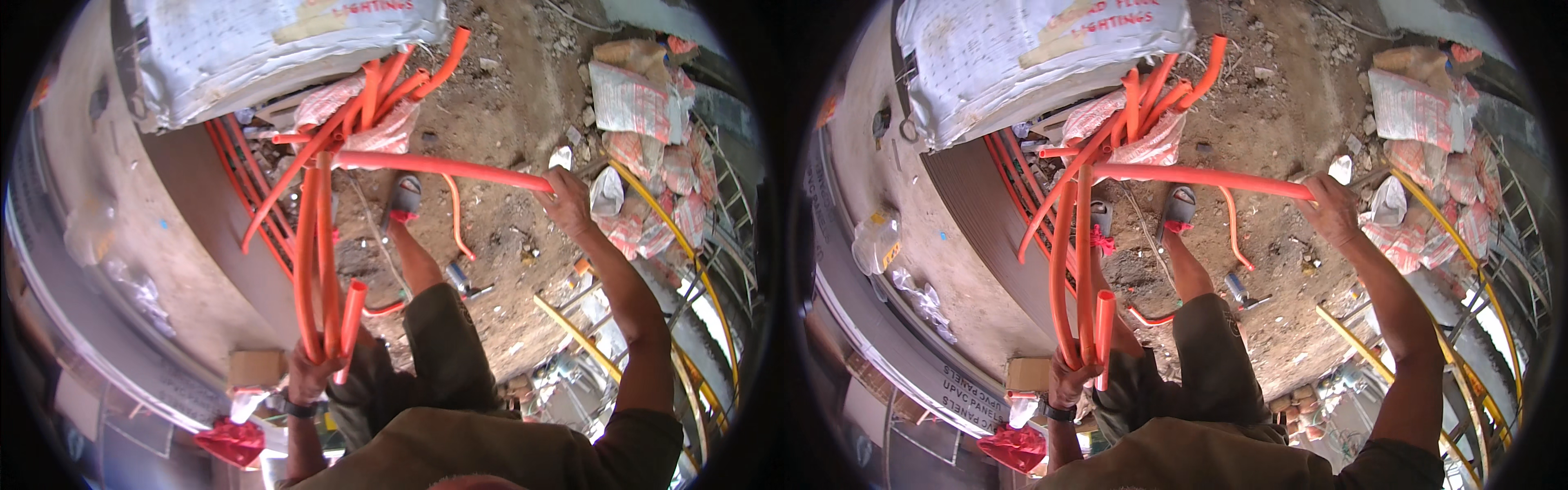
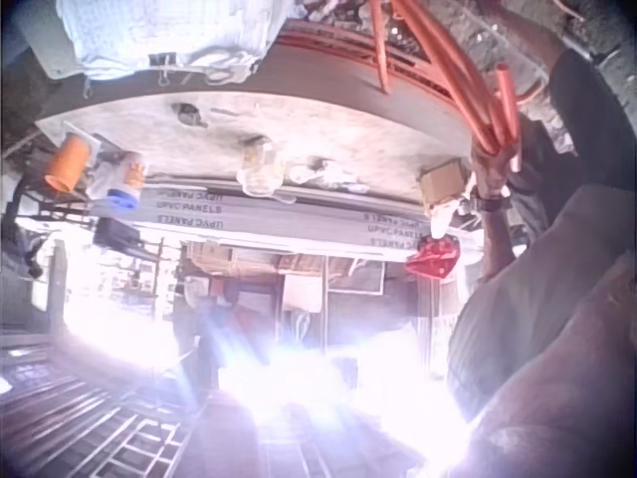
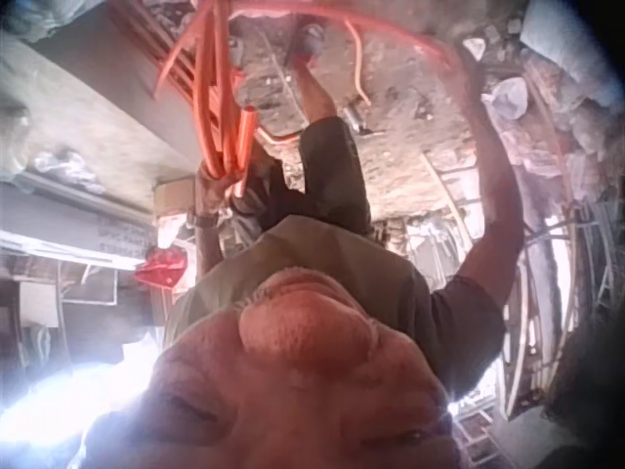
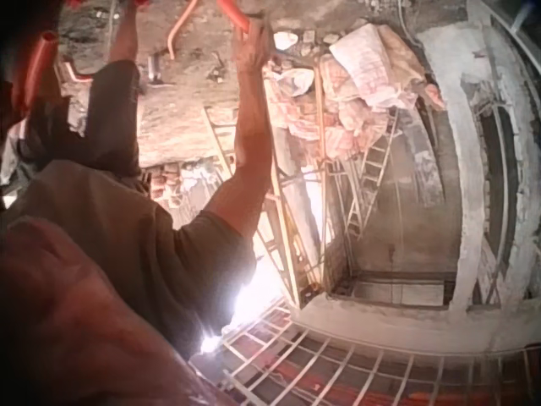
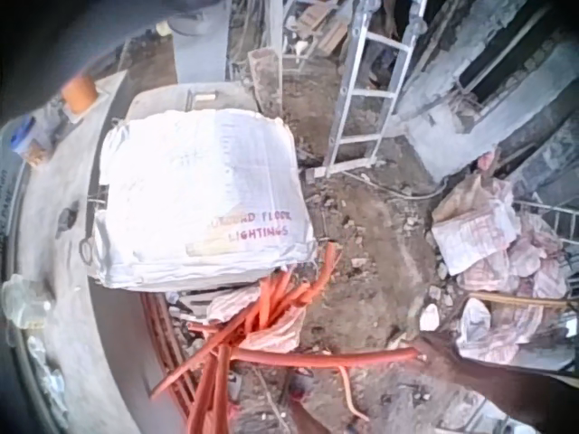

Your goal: The person uses a handheld blowtorch to heat sections of orange plastic pipes. They repeatedly pick up pipes, apply the flame to soften the material, and then bend the pipes by hand before placing them aside.

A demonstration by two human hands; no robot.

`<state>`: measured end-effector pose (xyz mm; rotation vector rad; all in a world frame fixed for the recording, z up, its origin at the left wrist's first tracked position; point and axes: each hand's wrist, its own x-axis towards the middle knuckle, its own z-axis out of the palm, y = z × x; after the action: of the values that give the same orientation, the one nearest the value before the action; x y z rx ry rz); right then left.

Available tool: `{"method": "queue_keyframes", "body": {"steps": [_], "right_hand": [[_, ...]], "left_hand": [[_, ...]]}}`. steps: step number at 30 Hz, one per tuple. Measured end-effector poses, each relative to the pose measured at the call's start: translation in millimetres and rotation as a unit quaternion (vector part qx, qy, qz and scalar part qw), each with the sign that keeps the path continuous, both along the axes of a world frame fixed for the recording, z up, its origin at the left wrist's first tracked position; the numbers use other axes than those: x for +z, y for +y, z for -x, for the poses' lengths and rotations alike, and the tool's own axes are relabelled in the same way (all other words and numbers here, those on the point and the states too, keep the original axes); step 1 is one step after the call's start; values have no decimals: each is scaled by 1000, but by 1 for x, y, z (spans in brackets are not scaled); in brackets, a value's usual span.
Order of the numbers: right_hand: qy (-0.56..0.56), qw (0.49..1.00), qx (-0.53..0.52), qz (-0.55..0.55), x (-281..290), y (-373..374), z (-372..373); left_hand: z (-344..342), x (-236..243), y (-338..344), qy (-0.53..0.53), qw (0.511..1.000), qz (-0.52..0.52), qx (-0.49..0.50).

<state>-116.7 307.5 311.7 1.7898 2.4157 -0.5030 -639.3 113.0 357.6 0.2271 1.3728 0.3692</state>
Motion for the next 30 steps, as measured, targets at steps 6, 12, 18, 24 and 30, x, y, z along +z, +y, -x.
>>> {"method": "queue_keyframes", "body": {"steps": [6, 12, 18, 24, 30], "right_hand": [[66, 986, -154, -7, -45, -63, 9], [443, 625, -607, 211, -122, -88, 104], [526, 444, -725, 27, -243, -29, 231], [327, 602, -725, -75, -335, 13, 271], [470, 584, -656, 91, -306, -65, 232]], "left_hand": [[24, -6, 17, 13, 999, -3, -52], [33, -14, 78, -10, 995, 35, -97], [32, -15, 146, -13, 987, 72, -141], [46, -16, 177, 25, 970, 86, -224], [50, -34, 204, -3, 961, 71, -266]]}}
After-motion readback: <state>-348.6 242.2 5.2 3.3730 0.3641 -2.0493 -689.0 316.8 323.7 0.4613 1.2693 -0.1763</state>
